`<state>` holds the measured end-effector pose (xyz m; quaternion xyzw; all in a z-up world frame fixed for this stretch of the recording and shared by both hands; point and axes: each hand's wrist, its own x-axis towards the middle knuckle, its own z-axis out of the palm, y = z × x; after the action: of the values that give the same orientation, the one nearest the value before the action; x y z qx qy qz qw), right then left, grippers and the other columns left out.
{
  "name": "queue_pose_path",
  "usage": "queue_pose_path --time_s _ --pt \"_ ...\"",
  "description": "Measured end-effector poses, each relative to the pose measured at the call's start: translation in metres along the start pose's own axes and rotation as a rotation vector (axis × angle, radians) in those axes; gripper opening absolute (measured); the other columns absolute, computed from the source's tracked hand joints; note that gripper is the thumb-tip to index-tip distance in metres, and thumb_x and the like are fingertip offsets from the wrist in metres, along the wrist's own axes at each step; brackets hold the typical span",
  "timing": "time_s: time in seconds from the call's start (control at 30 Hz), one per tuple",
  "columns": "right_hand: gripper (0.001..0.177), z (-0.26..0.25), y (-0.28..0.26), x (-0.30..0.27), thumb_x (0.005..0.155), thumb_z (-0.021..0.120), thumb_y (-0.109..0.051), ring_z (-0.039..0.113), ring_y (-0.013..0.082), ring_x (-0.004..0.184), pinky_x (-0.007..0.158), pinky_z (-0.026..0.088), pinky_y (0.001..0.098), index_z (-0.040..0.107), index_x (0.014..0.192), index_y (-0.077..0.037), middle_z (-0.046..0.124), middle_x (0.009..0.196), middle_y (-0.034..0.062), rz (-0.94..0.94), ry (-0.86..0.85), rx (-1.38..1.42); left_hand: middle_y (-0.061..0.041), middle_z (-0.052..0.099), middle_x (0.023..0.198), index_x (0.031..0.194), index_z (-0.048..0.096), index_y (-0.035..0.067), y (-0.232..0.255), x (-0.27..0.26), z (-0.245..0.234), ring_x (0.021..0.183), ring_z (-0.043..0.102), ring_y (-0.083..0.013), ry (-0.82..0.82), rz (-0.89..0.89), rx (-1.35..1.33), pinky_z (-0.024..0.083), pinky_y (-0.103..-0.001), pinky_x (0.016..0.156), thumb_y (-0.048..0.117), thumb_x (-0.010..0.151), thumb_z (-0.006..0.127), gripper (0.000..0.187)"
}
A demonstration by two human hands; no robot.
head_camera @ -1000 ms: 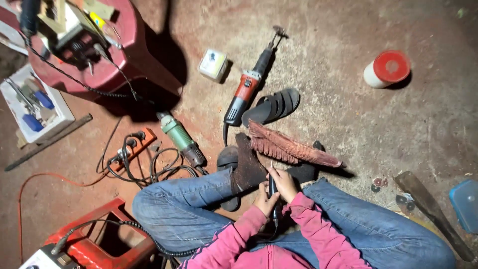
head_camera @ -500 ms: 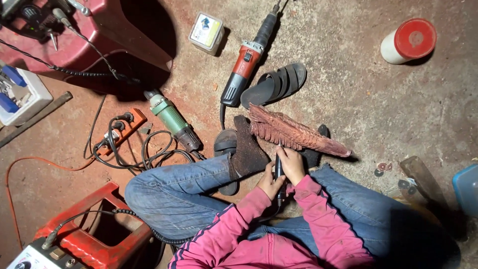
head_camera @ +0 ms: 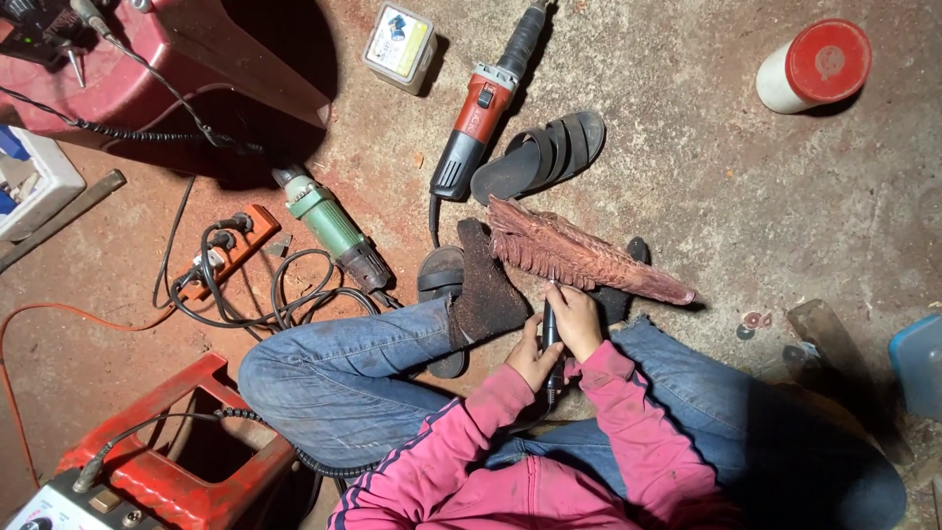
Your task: Carving details into a wooden fish sculpture using a rotary power tool
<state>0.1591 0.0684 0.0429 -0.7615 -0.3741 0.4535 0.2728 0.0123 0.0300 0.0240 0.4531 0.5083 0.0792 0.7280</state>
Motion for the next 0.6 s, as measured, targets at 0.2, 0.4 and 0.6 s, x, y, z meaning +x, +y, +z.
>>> queue_pose_path --time_s 0.2,0.4,0.6 --pt "0.044 -0.001 0.002 -0.005 0.099 0.057 -0.043 0.07 0.0385 0.096 0.087 0.053 0.0465 0.08 0.082 -0.01 0.076 0.09 0.0163 -0.008 -0.021 -0.021 -0.027 0.065 0.107 0.152 0.025 0.011 0.0 -0.006 0.002 0.074 0.072 -0.0373 -0.003 0.006 -0.046 0.064 -0.045 0.065 0.022 0.102 0.058 0.06" --pt "0.047 -0.001 0.006 -0.009 0.098 0.055 -0.047 0.071 0.0373 0.092 0.086 0.053 0.0446 0.078 0.079 -0.011 0.075 0.086 0.0154 0.041 -0.067 -0.051 -0.025 0.066 0.101 0.152 0.025 0.01 -0.011 -0.009 0.004 0.074 0.073 -0.0355 -0.002 -0.004 -0.037 0.065 -0.045 0.067 0.025 0.103 0.056 0.06" --pt "0.052 0.0 0.027 -0.015 0.097 0.056 -0.052 0.071 0.0377 0.091 0.081 0.053 0.0456 0.077 0.076 -0.008 0.073 0.083 0.0162 0.058 -0.117 -0.138 -0.019 0.072 0.098 0.154 0.032 0.017 -0.003 -0.031 0.009 0.094 0.072 -0.0355 -0.023 -0.116 0.135 0.057 -0.048 0.09 0.041 0.102 0.058 0.063"
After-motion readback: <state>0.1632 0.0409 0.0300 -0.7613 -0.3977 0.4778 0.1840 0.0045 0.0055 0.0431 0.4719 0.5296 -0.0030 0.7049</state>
